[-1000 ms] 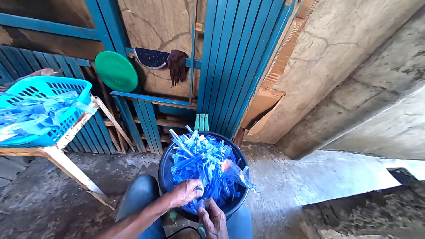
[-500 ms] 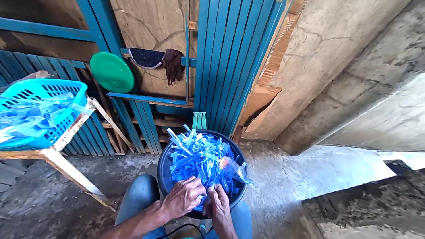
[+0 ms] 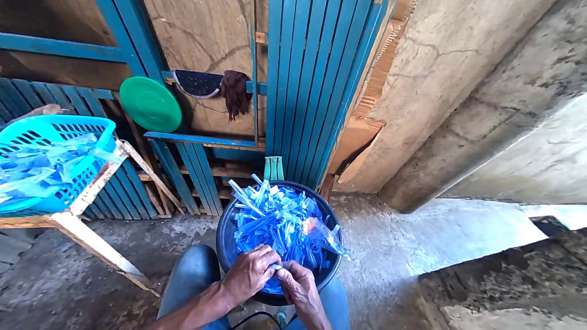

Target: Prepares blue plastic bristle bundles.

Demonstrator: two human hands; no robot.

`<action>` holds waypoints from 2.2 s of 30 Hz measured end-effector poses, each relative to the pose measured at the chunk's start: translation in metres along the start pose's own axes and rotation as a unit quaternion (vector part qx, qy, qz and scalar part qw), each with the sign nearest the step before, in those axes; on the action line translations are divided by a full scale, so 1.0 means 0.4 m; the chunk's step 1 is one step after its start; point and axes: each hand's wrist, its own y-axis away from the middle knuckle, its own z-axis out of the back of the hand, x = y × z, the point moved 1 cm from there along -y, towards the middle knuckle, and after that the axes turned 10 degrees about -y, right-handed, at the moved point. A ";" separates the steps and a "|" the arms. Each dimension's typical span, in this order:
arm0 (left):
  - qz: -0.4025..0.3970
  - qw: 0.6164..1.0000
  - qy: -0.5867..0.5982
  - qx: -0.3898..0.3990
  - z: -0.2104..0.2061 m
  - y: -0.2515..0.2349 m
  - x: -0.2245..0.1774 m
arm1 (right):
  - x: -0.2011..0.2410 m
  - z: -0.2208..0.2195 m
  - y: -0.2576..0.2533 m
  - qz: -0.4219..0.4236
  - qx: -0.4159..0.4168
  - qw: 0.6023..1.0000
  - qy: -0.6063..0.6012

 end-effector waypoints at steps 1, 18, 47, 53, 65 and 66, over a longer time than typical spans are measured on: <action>0.021 1.000 -0.001 0.015 0.004 0.000 -0.006 | -0.002 0.001 -0.001 0.012 -0.010 1.000 0.018; 0.302 0.847 0.394 0.192 0.017 -0.006 -0.004 | 0.000 -0.001 -0.001 0.055 -0.052 0.994 0.075; 0.051 0.933 0.327 -0.142 -0.003 -0.029 -0.037 | -0.026 -0.029 0.004 0.036 0.117 0.965 -0.234; 0.077 0.911 0.369 -0.170 0.033 -0.036 -0.040 | -0.037 -0.018 0.009 0.035 0.113 0.976 -0.183; 0.142 0.960 0.017 -0.241 0.376 -0.068 0.100 | -0.005 -0.033 0.027 -0.021 0.032 0.999 0.025; 0.178 0.953 -0.029 -0.245 0.454 -0.078 0.128 | -0.003 -0.029 0.030 -0.024 0.026 0.999 0.035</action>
